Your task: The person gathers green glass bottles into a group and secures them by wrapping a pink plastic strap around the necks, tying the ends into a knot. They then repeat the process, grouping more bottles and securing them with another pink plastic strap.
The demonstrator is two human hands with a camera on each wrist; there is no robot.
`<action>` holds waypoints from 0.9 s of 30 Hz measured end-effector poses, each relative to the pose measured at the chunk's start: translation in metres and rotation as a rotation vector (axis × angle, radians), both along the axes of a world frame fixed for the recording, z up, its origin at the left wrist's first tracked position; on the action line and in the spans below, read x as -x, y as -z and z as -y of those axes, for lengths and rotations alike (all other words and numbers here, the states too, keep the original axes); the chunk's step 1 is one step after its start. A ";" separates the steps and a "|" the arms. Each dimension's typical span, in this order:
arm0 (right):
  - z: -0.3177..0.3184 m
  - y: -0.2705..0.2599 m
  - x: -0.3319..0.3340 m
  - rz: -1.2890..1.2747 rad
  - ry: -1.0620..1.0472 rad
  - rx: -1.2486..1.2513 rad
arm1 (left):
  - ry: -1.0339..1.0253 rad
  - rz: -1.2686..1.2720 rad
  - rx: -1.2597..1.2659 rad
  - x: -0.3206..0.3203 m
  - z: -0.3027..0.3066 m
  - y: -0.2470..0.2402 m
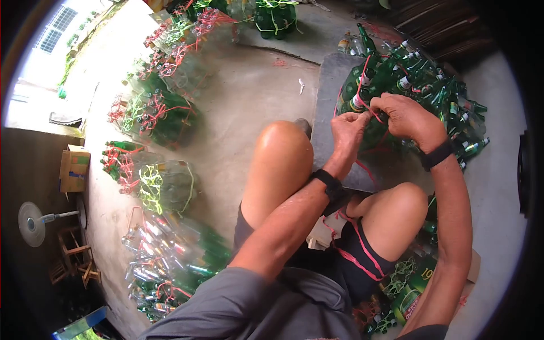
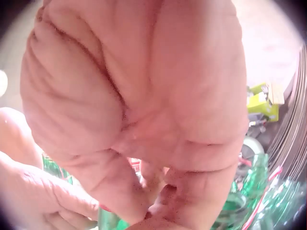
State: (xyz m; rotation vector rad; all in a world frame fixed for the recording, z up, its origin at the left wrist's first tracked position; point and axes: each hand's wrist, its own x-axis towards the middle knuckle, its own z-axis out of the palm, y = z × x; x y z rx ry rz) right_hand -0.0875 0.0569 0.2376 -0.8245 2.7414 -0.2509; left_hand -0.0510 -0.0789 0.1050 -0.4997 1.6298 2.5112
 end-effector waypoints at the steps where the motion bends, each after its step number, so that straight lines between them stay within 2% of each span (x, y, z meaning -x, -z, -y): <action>1: 0.004 -0.002 -0.005 -0.070 0.018 -0.045 | 0.020 0.013 0.024 -0.001 0.001 -0.001; 2: 0.005 -0.003 -0.008 -0.068 0.024 -0.053 | 0.026 0.014 0.016 -0.001 0.001 -0.002; 5: 0.005 -0.001 -0.015 -0.293 -0.053 -0.046 | 0.040 -0.029 0.039 -0.001 0.000 -0.001; 14: 0.007 0.000 -0.012 -0.398 -0.090 -0.223 | 0.054 -0.137 0.019 -0.001 -0.003 -0.002; 17: 0.001 0.003 -0.011 -0.508 -0.141 -0.104 | 0.053 -0.146 0.032 0.000 -0.003 -0.004; 18: 0.001 0.002 -0.008 -0.506 -0.142 -0.104 | 0.053 -0.145 0.031 -0.001 -0.003 -0.004; 20: 0.006 -0.009 -0.003 -0.386 -0.048 -0.279 | 0.066 -0.126 0.067 -0.002 -0.002 -0.009; 24: 0.007 -0.023 -0.001 -0.333 0.023 -0.299 | 0.067 -0.146 0.020 -0.001 -0.003 -0.014; 27: -0.004 -0.025 0.003 -0.243 0.067 -0.205 | 0.082 -0.178 0.020 -0.001 -0.004 -0.014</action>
